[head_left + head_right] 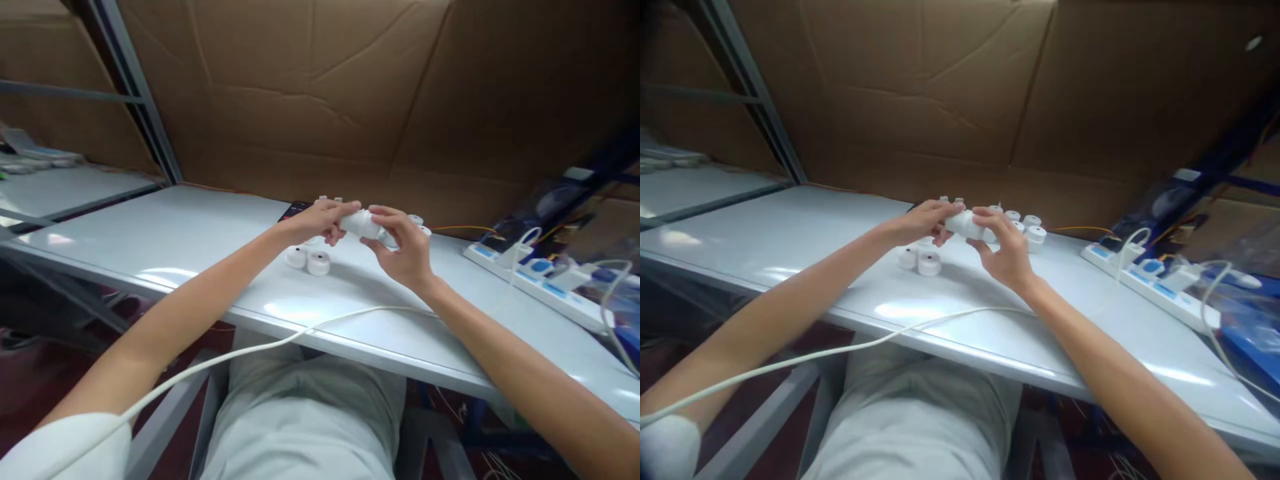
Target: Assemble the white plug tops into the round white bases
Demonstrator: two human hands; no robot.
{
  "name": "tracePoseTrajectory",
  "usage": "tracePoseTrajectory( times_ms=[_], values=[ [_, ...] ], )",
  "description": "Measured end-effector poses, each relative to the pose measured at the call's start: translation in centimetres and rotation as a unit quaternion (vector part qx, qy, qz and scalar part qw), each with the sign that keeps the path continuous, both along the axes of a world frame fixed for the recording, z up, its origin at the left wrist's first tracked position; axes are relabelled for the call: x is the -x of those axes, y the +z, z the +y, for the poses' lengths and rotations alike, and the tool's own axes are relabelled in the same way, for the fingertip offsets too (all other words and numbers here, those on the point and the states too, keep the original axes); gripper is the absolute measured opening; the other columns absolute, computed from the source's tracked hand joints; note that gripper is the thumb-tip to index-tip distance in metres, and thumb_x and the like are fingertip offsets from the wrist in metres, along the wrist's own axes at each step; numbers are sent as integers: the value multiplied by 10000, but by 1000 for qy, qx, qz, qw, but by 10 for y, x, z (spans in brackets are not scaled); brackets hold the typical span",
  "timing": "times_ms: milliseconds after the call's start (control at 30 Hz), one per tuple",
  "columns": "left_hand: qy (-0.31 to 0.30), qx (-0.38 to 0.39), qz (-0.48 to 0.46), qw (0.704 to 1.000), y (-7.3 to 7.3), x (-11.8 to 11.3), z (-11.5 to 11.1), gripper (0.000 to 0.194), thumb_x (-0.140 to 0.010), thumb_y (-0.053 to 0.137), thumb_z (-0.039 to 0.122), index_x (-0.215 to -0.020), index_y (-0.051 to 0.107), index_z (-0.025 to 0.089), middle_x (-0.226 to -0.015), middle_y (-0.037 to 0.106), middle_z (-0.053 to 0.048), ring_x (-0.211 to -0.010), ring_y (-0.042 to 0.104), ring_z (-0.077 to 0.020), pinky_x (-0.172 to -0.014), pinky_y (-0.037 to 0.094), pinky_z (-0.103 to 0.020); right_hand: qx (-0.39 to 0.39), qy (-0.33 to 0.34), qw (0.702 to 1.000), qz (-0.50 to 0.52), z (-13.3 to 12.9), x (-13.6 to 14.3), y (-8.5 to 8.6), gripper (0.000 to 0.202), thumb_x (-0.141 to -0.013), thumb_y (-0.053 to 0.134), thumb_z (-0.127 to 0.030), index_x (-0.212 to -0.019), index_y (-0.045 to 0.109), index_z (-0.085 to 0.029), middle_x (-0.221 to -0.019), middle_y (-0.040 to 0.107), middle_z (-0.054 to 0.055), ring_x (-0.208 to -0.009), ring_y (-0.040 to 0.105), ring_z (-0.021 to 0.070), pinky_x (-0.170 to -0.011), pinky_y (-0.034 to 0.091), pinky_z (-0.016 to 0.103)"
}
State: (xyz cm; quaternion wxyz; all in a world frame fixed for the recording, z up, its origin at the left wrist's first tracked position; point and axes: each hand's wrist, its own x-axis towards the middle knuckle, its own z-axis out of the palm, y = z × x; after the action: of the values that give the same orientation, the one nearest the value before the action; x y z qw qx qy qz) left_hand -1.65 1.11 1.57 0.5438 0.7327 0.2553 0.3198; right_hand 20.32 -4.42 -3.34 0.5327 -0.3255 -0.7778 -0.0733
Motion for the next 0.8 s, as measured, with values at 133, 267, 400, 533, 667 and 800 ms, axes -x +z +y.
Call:
tracePoseTrajectory(
  times_ms=[133,267,400,533,667,800],
  values=[
    [11,13,4,1000,1,0,0,580,-961,659,682,-708,606,162,-482,485,13,-397,442,-82,-420,325,-226,-27,-15,998,-47,-5,3,7,178,-972,745,-415,-1124,703,-333,-1304,779,91,-1234,742,333,-1075,592,567],
    [6,18,6,1000,0,0,2,578,-947,675,688,-727,617,157,-495,500,11,-411,463,-86,-433,346,-229,-41,-24,998,-45,-7,4,7,198,-957,764,-414,-1124,703,-327,-1283,791,91,-1216,752,330,-1045,614,558],
    [-26,9,-2,1000,-2,2,5,545,-919,728,669,-792,652,145,-567,576,-9,-501,577,-111,-503,423,-233,-18,-20,999,-17,-6,3,3,342,-896,838,-423,-1183,704,-295,-1274,792,120,-1204,756,344,-984,652,535],
    [-36,25,-24,999,-1,2,5,501,-910,761,633,-862,663,143,-656,626,-15,-570,645,-121,-554,468,-236,-9,-4,1000,10,-3,2,1,380,-896,845,-396,-1227,703,-277,-1269,790,121,-1204,760,337,-977,662,523],
    [-17,53,-23,998,2,0,1,495,-950,728,605,-797,640,142,-578,562,-6,-478,572,-110,-477,405,-236,-18,-11,1000,-7,-4,2,3,324,-916,826,-399,-1205,715,-304,-1306,790,102,-1195,767,336,-999,654,536],
    [-13,81,-31,996,2,-1,1,486,-961,728,571,-750,623,146,-553,525,-2,-450,506,-90,-437,361,-223,-42,-23,998,-36,-7,2,7,266,-938,801,-396,-1181,721,-322,-1303,797,97,-1190,773,334,-1002,652,525]
  ],
)
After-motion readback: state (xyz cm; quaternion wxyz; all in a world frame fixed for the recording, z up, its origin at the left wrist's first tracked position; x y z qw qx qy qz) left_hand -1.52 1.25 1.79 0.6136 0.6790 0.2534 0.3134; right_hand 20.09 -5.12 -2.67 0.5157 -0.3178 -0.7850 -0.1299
